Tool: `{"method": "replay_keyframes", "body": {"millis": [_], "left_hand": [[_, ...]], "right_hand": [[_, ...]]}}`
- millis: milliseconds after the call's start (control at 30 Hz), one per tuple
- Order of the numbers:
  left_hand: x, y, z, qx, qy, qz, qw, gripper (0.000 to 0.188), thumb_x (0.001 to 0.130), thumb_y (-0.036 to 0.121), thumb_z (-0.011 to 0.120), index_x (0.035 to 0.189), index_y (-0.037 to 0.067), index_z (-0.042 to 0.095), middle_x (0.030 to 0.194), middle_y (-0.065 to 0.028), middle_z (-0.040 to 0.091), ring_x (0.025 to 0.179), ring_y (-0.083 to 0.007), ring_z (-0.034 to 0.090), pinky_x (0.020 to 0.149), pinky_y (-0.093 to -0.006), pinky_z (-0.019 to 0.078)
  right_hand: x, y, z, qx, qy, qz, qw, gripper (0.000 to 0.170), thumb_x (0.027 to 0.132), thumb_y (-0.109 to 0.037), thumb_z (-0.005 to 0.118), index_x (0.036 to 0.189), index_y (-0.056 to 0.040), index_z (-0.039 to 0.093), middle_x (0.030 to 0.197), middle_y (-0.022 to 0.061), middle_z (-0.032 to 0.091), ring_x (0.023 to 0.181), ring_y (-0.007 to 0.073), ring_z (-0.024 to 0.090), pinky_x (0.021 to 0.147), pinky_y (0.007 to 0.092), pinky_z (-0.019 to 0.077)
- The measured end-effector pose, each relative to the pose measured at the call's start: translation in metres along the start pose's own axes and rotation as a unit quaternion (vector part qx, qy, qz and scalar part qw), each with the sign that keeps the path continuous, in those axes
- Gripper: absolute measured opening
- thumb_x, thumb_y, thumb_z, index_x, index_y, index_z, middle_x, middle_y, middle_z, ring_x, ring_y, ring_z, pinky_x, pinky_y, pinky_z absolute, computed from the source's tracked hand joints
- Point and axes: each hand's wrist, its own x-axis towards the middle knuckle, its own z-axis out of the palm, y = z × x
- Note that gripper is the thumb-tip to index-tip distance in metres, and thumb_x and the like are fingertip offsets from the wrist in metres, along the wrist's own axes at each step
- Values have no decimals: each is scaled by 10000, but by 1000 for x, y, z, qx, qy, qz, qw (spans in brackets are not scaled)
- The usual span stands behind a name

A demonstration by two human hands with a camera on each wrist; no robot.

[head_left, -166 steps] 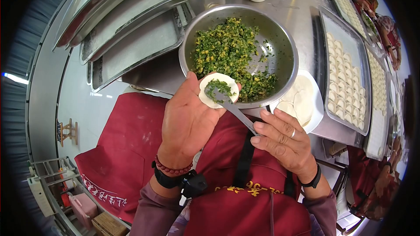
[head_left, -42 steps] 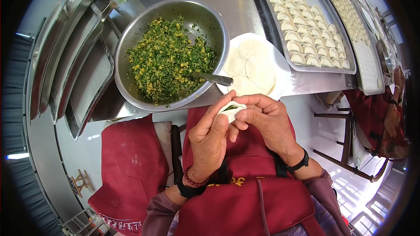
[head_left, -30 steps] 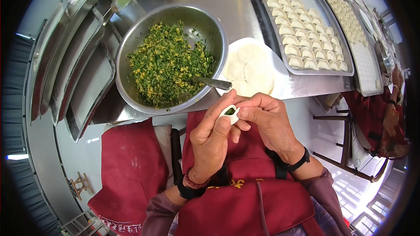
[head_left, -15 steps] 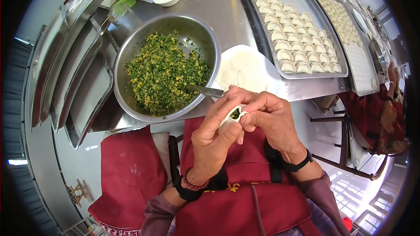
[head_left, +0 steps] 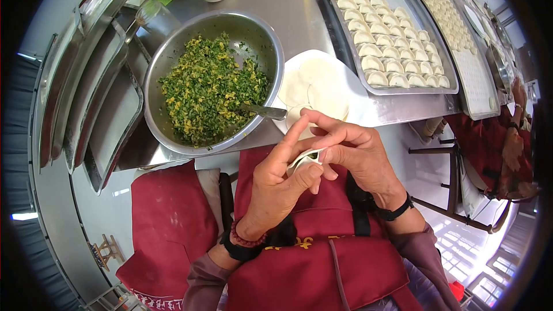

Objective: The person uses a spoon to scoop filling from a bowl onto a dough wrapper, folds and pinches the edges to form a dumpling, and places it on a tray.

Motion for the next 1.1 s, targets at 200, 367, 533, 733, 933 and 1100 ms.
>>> {"method": "replay_keyframes", "body": {"millis": [200,367,533,733,933,1100], "left_hand": [[-4,-4,-1,-42,22,7,999,520,998,59,563,1481,-5,380,1275,-175,603,950,-192,671,680,-256,533],[-6,-3,-3,-34,17,-12,999,447,1017,85,539,1439,-27,443,1149,-143,652,930,-170,663,682,-256,525],[-7,2,-13,44,-49,-71,995,473,1060,238,479,1438,-43,438,1081,-124,669,855,-126,636,681,-240,503],[-1,14,-5,31,-49,-87,994,723,1043,509,369,1465,-77,361,1289,-196,578,909,-196,638,681,-266,489],[3,10,-16,23,-89,-118,989,840,1021,608,276,1418,-124,383,1288,-201,573,980,-248,645,757,-312,517],[3,-1,-2,-254,23,-139,957,745,1051,544,253,1378,-104,421,1315,-195,539,1238,-278,540,1074,-466,433]], "right_hand": [[0,8,-3,-75,55,-53,994,96,901,-14,684,993,3,700,1428,201,517,1096,182,639,899,314,526],[-5,1,-1,-78,49,6,996,98,871,2,707,965,-27,707,1372,189,575,1262,226,555,990,355,480],[-4,9,-14,-175,-21,-72,982,174,835,26,721,993,-46,700,1363,190,582,1308,258,524,1004,371,472],[-3,-3,0,-183,20,3,983,167,823,38,719,971,-38,700,1376,201,568,1276,255,555,993,371,481],[-7,6,-5,-72,-34,3,997,156,872,44,681,1013,-22,683,1452,200,480,1155,264,635,813,334,564],[-7,14,6,-73,4,-49,996,147,880,33,679,1008,-39,684,1444,180,488,1171,283,624,814,343,566]]}}
